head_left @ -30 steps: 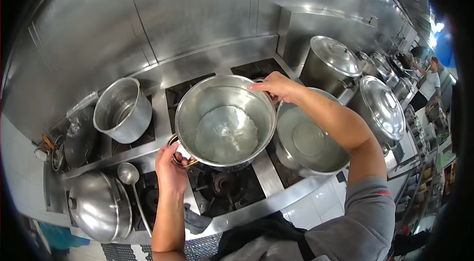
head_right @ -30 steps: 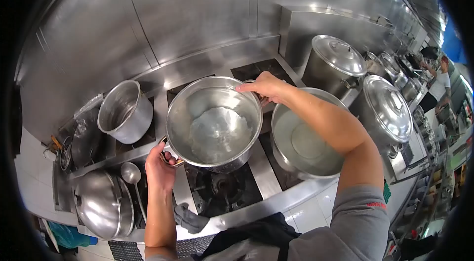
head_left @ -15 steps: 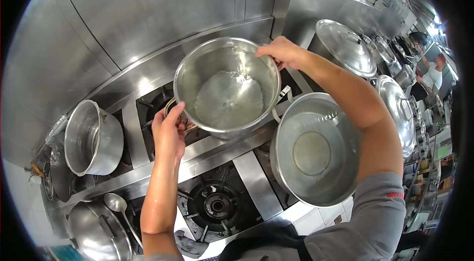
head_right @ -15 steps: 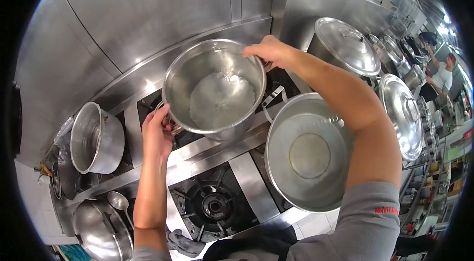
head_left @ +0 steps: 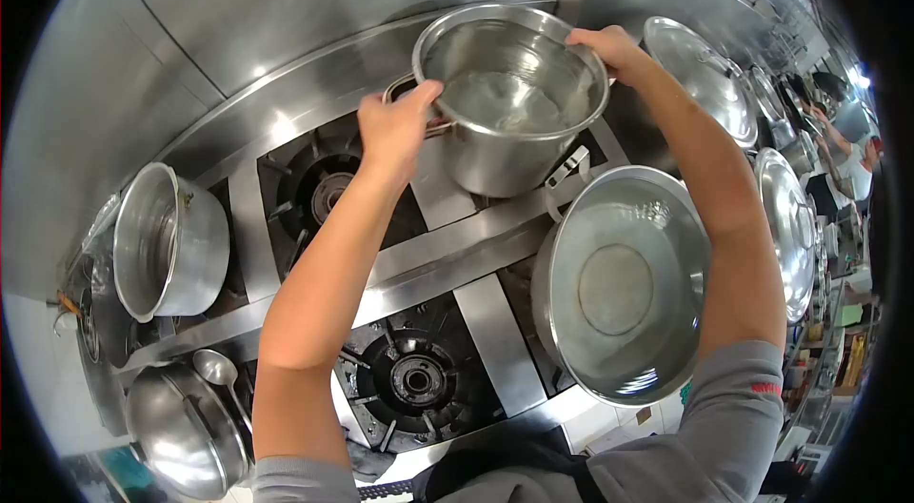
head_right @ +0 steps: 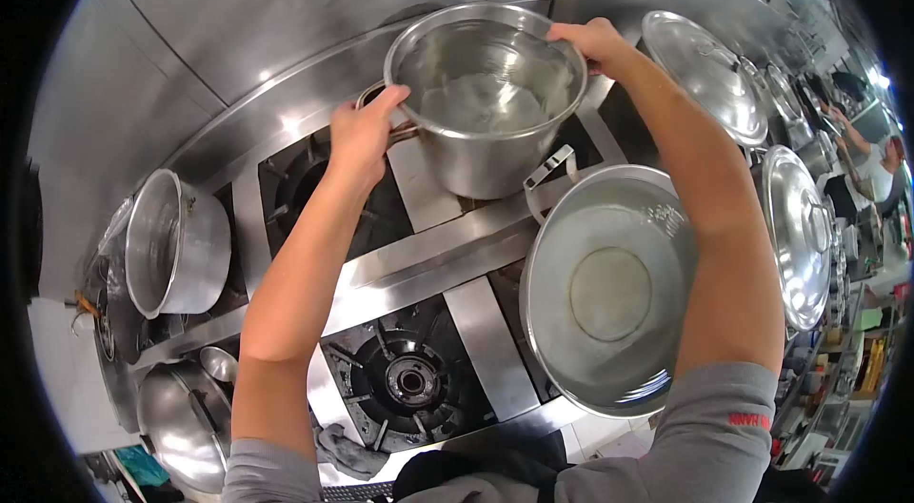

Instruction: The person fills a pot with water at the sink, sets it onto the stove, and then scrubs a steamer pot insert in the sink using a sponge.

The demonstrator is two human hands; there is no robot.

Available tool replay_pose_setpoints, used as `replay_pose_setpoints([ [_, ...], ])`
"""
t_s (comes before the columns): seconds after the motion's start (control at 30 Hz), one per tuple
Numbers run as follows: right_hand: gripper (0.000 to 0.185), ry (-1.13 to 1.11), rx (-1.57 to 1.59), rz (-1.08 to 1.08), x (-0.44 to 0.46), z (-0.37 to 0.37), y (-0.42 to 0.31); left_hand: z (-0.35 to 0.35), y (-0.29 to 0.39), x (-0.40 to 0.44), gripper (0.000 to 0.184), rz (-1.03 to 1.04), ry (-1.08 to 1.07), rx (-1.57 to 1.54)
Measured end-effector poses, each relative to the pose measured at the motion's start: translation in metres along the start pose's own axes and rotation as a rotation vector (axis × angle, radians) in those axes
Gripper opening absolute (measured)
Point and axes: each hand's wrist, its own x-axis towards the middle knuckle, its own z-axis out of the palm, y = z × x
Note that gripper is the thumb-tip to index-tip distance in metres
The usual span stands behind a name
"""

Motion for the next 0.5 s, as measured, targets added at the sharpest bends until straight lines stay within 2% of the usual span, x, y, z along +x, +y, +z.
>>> replay_pose_setpoints([
  [0.03,0.031,0.019,0.026,-0.009,0.005,-0.002,-0.001,0.005,-0.004,0.008,0.069,0.011,0.027,0.080],
  [0.07,0.031,0.000,0.023,-0.008,0.008,-0.002,-0.001,0.012,-0.011,0.015,0.084,0.146,0.185,0.267],
  [0.13,0.032,0.070,0.023,-0.034,0.021,-0.007,0.006,0.018,-0.012,0.025,0.093,0.195,0.197,0.507],
  [0.17,0.032,0.038,0.012,-0.038,0.031,-0.004,0.006,0.025,-0.010,0.026,0.091,0.255,0.214,0.582],
  [0.23,0.034,0.060,0.005,-0.059,0.045,-0.019,0.009,0.032,-0.001,0.022,0.087,0.194,0.177,0.626],
  [0.5,0.044,0.118,-0.050,-0.086,0.072,-0.033,0.009,0.043,0.007,0.039,0.080,0.151,0.122,0.593],
])
